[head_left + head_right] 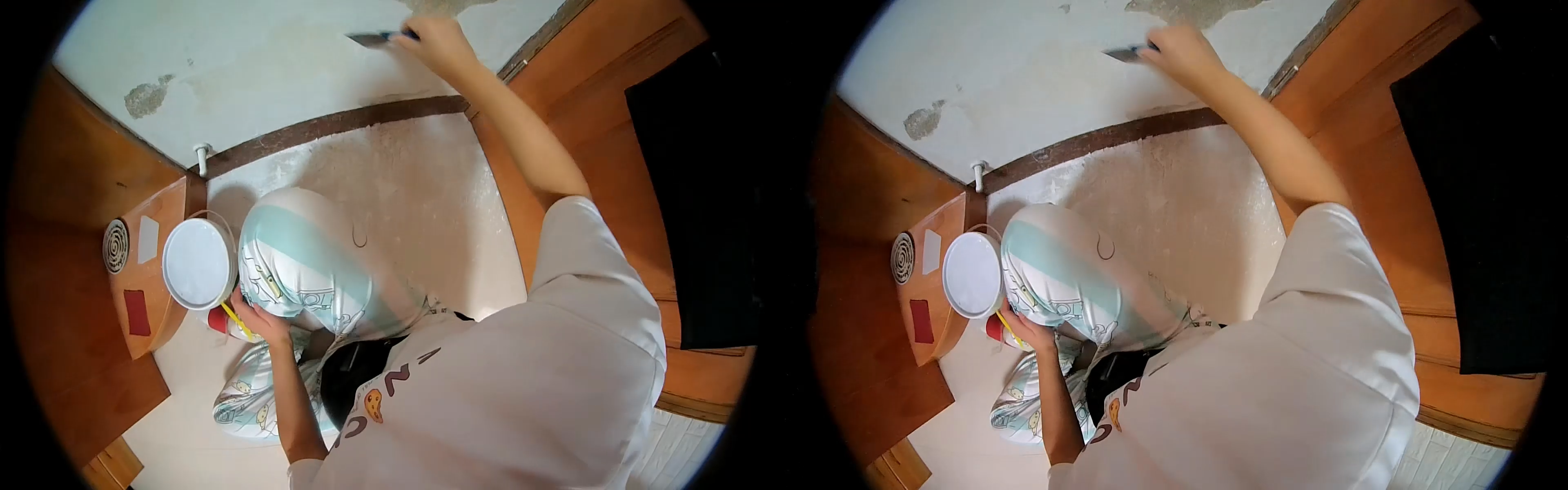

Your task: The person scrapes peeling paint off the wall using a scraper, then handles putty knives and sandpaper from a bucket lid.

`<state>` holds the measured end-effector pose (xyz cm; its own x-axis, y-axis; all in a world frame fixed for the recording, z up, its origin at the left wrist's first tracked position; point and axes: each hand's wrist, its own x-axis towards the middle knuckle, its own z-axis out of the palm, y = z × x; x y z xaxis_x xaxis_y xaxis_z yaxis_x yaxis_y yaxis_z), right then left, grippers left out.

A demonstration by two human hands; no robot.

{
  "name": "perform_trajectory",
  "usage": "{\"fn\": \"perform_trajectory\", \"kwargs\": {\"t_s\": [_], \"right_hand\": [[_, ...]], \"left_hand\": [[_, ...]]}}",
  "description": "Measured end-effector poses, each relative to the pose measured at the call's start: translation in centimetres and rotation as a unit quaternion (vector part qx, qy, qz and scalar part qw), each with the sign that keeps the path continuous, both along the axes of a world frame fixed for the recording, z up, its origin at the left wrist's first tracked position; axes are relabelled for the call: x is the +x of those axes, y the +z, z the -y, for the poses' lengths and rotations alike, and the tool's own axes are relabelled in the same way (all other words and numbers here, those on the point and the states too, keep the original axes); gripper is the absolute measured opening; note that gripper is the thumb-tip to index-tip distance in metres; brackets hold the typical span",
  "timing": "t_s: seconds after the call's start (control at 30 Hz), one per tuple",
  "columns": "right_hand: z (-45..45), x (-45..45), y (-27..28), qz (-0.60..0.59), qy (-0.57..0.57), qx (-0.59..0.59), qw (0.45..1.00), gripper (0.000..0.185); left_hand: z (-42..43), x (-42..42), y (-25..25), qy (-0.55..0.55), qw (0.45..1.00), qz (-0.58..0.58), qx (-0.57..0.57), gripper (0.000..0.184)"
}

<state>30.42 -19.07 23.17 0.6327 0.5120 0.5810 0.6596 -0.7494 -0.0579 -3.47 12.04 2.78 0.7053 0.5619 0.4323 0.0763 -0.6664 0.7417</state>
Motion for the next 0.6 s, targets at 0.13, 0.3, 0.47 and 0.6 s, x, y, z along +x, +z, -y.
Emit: {"fn": "perform_trajectory", "kwargs": {"t_s": [0.13, 0.3, 0.47, 0.6], "right_hand": [[3.6, -1.6, -9.3, 0.036, 0.011, -0.052, 0.998, 0.018], [2.7, 1.4, -14.6, 0.080, 0.060, -0.211, 0.972, 0.006], [-0.9, 3.8, -17.6, 0.068, 0.094, -0.230, 0.966, 0.004], [0.1, 4.0, -16.9, 0.072, 0.173, -0.214, 0.959, 0.005]], "left_hand": [[1.2, -0.7, 1.9, -0.019, 0.999, -0.011, -0.048, 0.047], [3.6, 0.9, 6.3, -0.076, 0.997, 0.031, 0.011, 0.057], [3.2, 1.9, 4.2, -0.040, 0.997, 0.058, -0.018, 0.064], [3.4, 2.0, 4.2, -0.048, 0.997, 0.058, -0.009, 0.063]]}}
